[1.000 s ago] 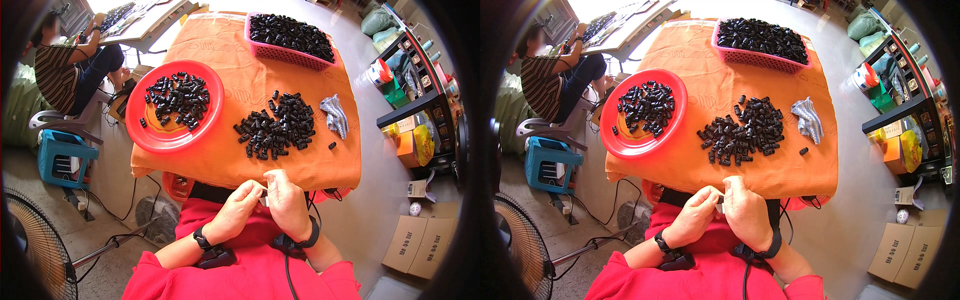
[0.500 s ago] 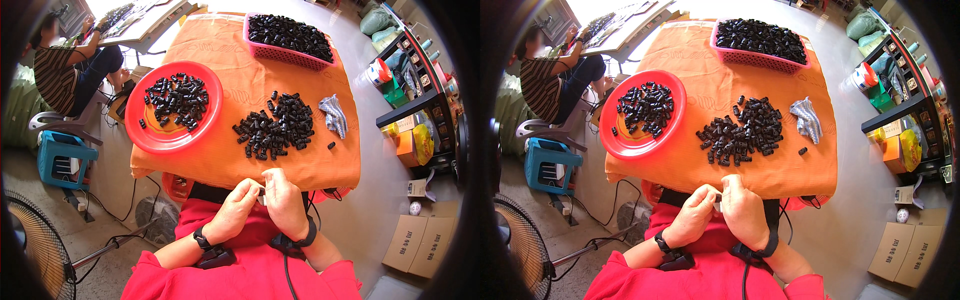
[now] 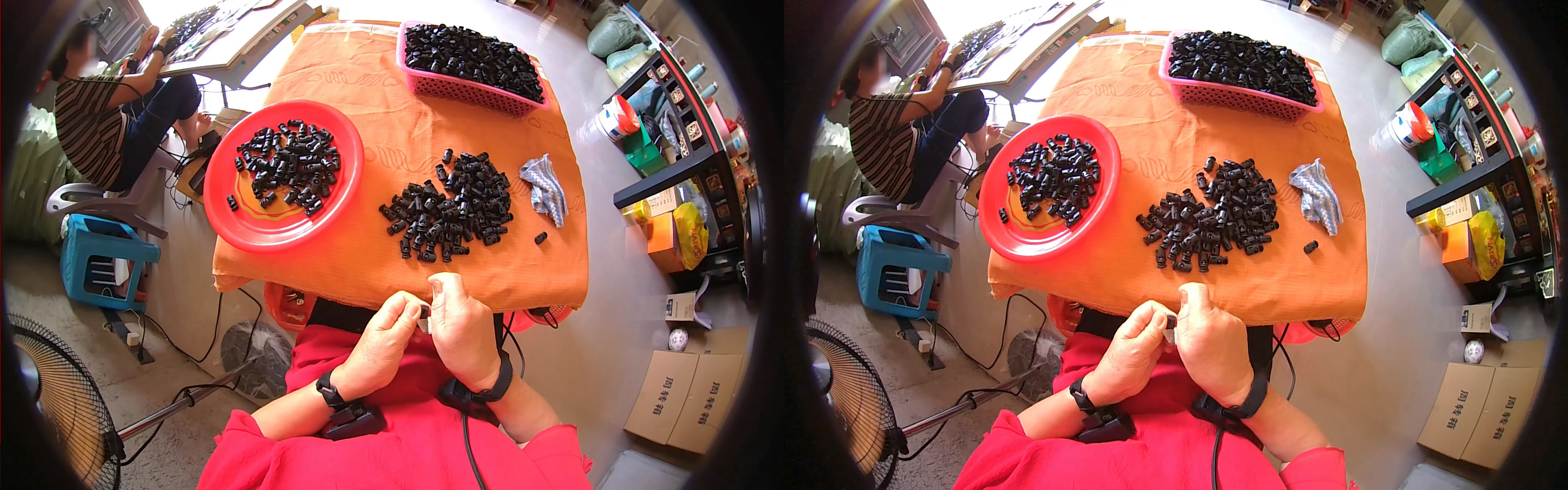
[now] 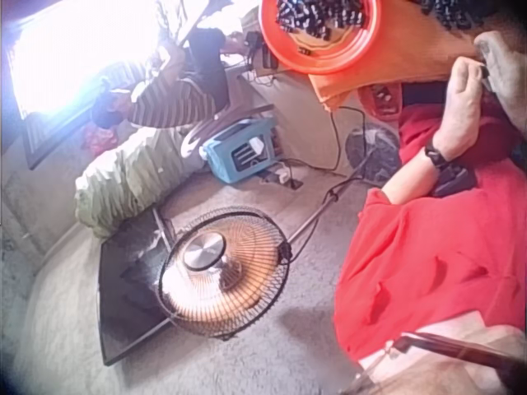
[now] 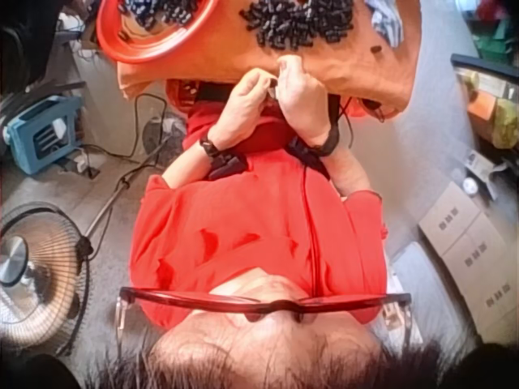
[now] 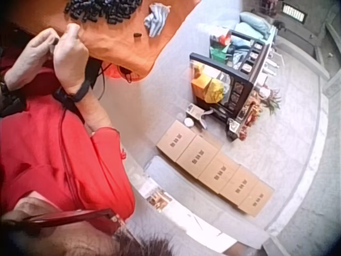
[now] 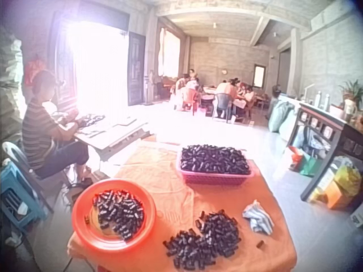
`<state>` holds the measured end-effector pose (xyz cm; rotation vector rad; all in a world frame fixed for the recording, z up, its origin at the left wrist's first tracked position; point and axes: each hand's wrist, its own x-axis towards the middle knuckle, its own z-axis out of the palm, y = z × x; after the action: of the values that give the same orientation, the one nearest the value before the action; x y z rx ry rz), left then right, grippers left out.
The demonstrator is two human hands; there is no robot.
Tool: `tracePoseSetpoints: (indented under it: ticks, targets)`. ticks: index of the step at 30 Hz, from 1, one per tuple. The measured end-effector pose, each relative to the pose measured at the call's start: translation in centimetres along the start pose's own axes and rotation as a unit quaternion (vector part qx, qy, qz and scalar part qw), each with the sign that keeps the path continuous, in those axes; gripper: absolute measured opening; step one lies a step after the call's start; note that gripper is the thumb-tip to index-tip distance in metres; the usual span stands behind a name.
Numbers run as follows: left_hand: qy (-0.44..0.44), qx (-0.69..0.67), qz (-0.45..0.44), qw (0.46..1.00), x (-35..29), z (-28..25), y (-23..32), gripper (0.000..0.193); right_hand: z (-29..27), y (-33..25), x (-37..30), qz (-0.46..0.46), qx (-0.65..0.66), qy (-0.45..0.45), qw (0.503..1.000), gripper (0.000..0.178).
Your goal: Manually assemble small black plastic or rubber components at a table.
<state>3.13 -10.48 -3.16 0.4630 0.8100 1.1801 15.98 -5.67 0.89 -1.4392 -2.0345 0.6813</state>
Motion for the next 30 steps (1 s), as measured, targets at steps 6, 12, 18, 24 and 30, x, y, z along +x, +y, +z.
tracePoseSetpoints:
  ticks: [6,12,18,24,30]
  targets:
    - [0.007,0.005,-0.007,1.0,-0.01,-0.06,-0.06,0.017,0.32,0.84,0.12,0.073,0.139,-0.04,0.987,0.014]
    - [0.009,0.001,-0.008,1.0,0.01,0.02,-0.05,0.017,0.16,0.11,-0.07,0.0,-0.007,0.012,1.0,0.018]
    - [0.008,-0.008,-0.004,1.0,0.03,-0.09,-0.12,0.018,0.16,0.31,0.2,0.088,0.119,-0.048,0.988,0.012]
    - [0.006,-0.011,-0.013,1.0,0.19,-0.02,0.13,0.018,0.19,0.54,0.2,0.099,0.141,-0.05,0.984,0.012]
    - [0.005,-0.009,-0.006,1.0,0.71,-0.03,0.33,0.018,0.23,-0.04,0.45,-0.001,-0.004,0.022,1.0,0.017]
